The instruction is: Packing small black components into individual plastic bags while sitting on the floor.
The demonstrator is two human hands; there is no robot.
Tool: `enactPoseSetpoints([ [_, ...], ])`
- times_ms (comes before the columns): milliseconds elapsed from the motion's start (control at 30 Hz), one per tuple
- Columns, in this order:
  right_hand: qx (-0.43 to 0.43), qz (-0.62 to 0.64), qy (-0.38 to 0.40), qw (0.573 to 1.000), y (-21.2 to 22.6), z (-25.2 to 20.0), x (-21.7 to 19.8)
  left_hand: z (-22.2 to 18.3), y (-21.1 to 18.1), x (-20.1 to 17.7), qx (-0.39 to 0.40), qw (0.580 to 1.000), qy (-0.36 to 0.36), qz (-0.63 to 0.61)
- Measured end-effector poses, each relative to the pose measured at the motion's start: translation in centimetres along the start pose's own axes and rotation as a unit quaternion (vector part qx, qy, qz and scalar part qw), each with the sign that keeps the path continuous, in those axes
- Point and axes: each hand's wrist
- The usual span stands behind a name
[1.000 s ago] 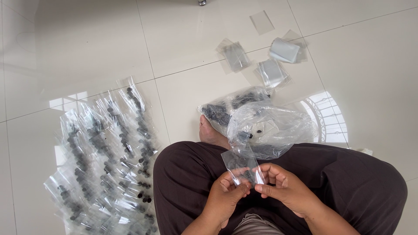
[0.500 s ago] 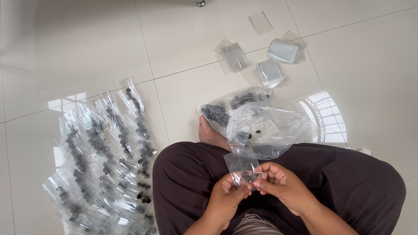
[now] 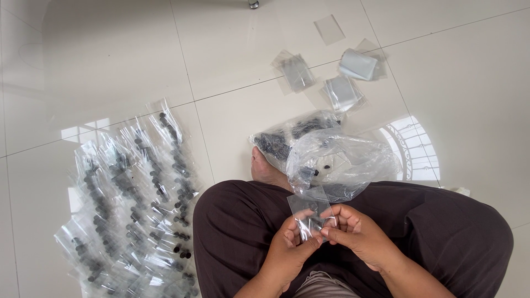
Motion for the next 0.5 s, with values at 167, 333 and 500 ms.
enactPoseSetpoints([
  [167,-0.016,0.007,0.017,1.000,-0.3,0.1,-0.6,0.4,0.1,-0.3,-0.031,0.997,-0.054,-0.042],
  [333,0.007,0.008,0.033,0.999,-0.6,0.1,-0.6,1.1,1.0,-0.6,-0.007,0.995,-0.089,-0.050],
  [500,0.006,0.001,0.045,0.999,-2.0,0.5,-0.7,1.4,1.4,-1.0,0.010,0.996,-0.078,-0.039],
])
Point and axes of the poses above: each hand's wrist, its own z-axis towards the middle knuckle, its own x-axis out of the palm, y = z × x, and after that the axes turned 10 degrees about y, right-handed
